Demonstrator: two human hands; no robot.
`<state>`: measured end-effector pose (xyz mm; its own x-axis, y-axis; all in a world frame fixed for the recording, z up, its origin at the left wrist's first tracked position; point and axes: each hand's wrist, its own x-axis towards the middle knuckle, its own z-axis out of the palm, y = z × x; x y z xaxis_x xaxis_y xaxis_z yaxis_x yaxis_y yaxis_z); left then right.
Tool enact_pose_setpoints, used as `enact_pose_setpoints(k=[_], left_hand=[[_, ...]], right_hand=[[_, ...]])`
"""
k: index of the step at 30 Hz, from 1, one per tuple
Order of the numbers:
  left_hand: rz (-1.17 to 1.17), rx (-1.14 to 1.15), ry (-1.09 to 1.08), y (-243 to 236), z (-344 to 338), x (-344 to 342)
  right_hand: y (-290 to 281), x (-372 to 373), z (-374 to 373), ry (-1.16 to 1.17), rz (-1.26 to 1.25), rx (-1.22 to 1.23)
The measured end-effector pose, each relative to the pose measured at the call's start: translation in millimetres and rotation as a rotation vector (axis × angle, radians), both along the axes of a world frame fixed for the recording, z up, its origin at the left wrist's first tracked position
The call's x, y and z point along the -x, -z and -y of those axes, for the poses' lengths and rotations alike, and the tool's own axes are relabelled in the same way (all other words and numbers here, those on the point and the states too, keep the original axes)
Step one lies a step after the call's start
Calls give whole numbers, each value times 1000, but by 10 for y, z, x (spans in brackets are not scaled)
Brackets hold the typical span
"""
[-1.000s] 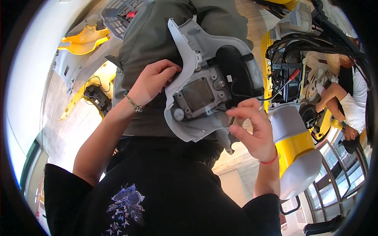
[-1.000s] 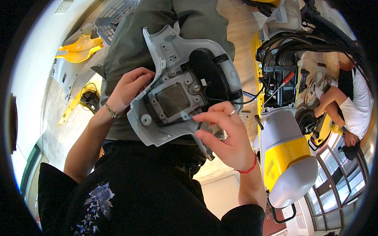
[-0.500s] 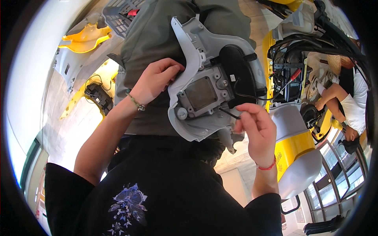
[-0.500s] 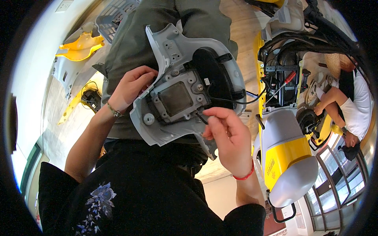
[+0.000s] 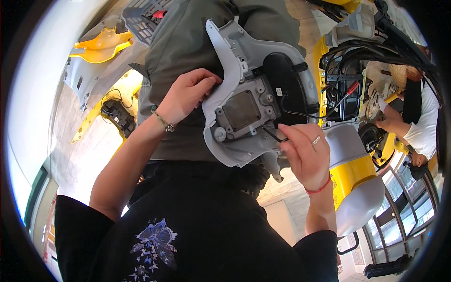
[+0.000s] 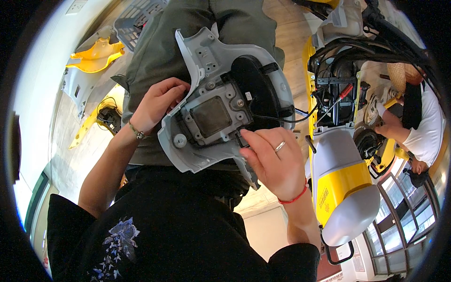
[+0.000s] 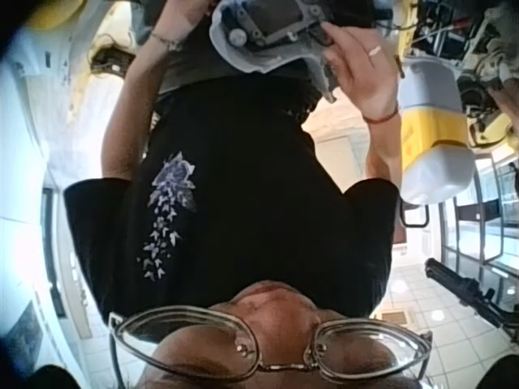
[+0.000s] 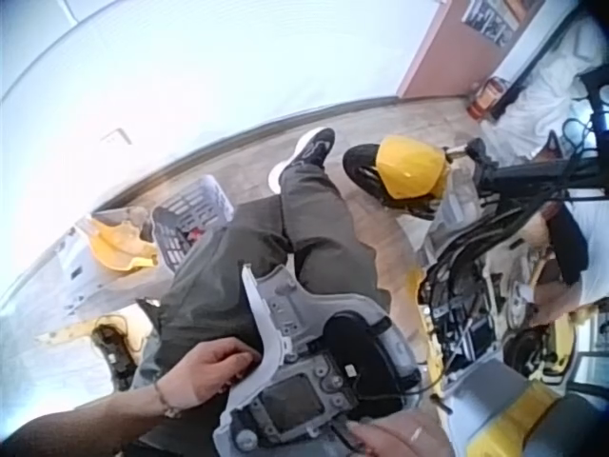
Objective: The recorder uses a screwdriver to remove screws and disassemble a plastic housing from a motorcycle.
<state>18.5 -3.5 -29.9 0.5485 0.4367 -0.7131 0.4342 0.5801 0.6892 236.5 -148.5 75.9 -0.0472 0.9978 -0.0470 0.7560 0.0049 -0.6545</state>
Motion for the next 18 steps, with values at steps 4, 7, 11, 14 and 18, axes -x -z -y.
enact_pose_setpoints(k=[4,7,11,14,18], left_hand=[[41,5,-8,3,0,-3],[14,11,4,1,-6,-12],[14,18,-2,8,-6,2],[20,11,1,4,-9,12],[21,3,16,2,-13,5]], right_hand=[[10,-17,35,-26,23,-61],[-90,-5,-38,-39,112,35],[-122,203,-65,176,104,165],[-121,231,-36,490,-335,403],[-97,47,71,422,-746,543]])
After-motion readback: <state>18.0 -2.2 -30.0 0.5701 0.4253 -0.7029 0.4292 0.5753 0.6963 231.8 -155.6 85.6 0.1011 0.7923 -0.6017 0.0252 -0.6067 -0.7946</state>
